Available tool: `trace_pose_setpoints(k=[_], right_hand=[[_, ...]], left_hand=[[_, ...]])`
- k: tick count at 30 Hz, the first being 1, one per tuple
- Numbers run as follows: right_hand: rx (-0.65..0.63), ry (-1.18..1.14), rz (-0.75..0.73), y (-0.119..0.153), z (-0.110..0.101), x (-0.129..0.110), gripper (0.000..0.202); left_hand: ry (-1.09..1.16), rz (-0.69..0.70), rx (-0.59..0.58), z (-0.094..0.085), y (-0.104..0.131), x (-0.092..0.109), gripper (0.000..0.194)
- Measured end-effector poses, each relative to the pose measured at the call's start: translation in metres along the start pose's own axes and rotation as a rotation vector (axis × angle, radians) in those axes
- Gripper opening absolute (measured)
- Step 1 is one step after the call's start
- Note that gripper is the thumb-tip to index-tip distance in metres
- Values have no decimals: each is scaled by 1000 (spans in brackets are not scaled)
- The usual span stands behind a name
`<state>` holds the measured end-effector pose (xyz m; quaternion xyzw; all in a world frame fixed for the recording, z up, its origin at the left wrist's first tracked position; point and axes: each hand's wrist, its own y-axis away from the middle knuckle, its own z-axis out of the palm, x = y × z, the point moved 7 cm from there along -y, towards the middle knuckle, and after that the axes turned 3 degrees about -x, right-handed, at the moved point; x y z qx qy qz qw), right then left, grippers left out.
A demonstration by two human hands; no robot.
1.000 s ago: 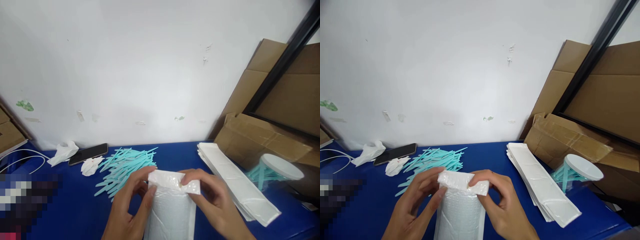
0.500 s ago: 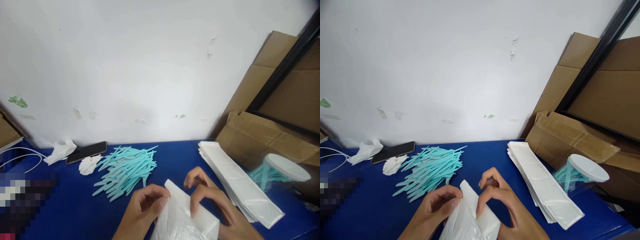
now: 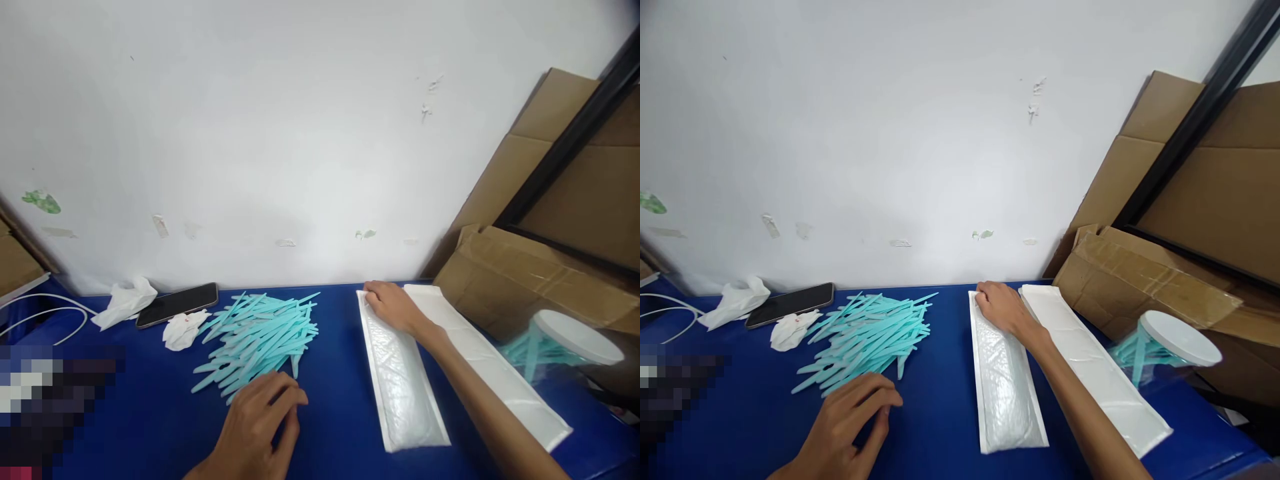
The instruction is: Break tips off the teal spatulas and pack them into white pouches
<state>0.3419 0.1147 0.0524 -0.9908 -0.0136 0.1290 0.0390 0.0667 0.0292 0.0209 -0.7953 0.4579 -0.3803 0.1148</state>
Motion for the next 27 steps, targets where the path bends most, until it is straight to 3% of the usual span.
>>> trace_pose_setpoints(k=[3, 6, 9, 12, 16, 20, 27], right_hand=[[-66, 83, 60, -23, 34, 16, 23], [-60, 152, 94, -29, 47, 20, 35], [-95, 154, 55, -28, 46, 7, 37], [-183, 90, -89, -29, 40, -24, 33], [-233, 17, -233, -34, 27, -62, 32], [-205, -23, -290, -35, 14, -78, 32], [-206, -65, -323, -33, 8, -73, 30]], left_hand=[[-269, 88, 105, -15, 0, -6, 32], [-483, -6, 78, -24, -5, -21, 30], [-643, -140, 2, -29, -13, -38, 34], [-741, -330, -64, -35, -27, -54, 47], [-796, -522, -323, -35, -52, -67, 62], [-744, -600, -611, -30, -73, -67, 65], [-662, -597, -770, -19, -81, -71, 54]])
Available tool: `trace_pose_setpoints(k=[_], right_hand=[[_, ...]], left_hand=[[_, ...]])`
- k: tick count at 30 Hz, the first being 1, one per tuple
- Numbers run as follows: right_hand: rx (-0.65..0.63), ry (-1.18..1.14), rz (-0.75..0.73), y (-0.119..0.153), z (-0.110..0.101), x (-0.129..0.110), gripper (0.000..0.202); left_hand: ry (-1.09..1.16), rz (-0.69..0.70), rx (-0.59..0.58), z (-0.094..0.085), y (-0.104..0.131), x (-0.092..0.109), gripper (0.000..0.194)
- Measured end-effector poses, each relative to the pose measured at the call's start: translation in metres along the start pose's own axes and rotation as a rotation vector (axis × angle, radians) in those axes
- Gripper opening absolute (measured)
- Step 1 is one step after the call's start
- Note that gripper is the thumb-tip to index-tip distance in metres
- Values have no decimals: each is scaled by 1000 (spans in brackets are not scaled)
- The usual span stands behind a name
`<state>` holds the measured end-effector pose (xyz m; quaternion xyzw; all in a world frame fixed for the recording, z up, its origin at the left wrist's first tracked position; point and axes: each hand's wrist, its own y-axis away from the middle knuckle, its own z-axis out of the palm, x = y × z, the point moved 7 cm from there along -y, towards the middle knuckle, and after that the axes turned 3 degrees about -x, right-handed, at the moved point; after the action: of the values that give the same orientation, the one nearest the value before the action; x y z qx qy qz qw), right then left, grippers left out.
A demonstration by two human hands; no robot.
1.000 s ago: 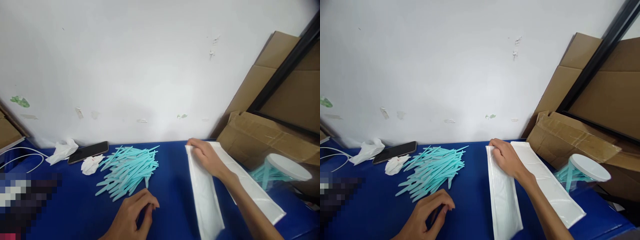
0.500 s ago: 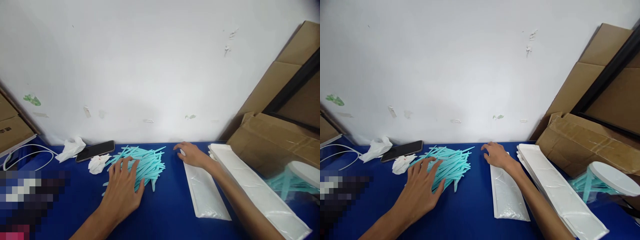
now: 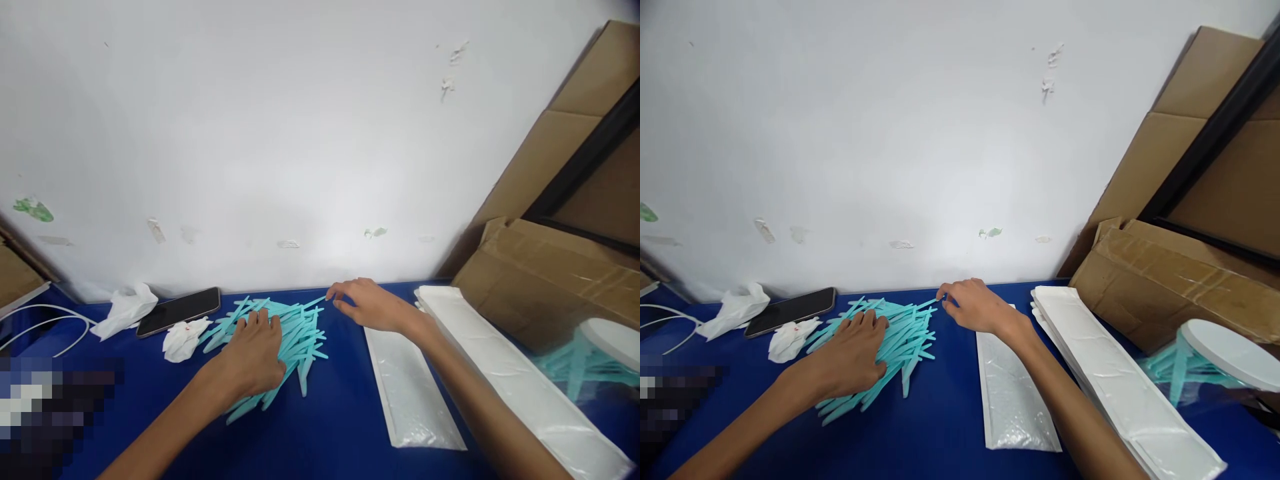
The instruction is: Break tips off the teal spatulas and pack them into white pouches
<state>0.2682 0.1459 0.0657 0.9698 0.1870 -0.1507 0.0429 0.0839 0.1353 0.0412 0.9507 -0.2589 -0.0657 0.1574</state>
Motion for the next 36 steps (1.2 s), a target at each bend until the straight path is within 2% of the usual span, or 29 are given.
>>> trace_pose_setpoints(k=[4, 10, 14, 31, 36], right_hand=[[-20, -28, 2, -1, 3, 4, 30], [-48, -66, -5, -3, 8, 6, 29], [-54, -84, -5, -2, 8, 9, 29], [-78, -136, -1, 1, 5, 11, 30], [-60, -158, -8, 1, 5, 12, 28]], left_hand=[[0, 55, -2, 5, -2, 2, 56], [19, 180, 69, 11, -4, 2, 40], [37, 239, 119, 13, -5, 0, 37], [90, 285, 178, 3, -7, -1, 42], [168, 291, 232, -10, -6, -6, 30]])
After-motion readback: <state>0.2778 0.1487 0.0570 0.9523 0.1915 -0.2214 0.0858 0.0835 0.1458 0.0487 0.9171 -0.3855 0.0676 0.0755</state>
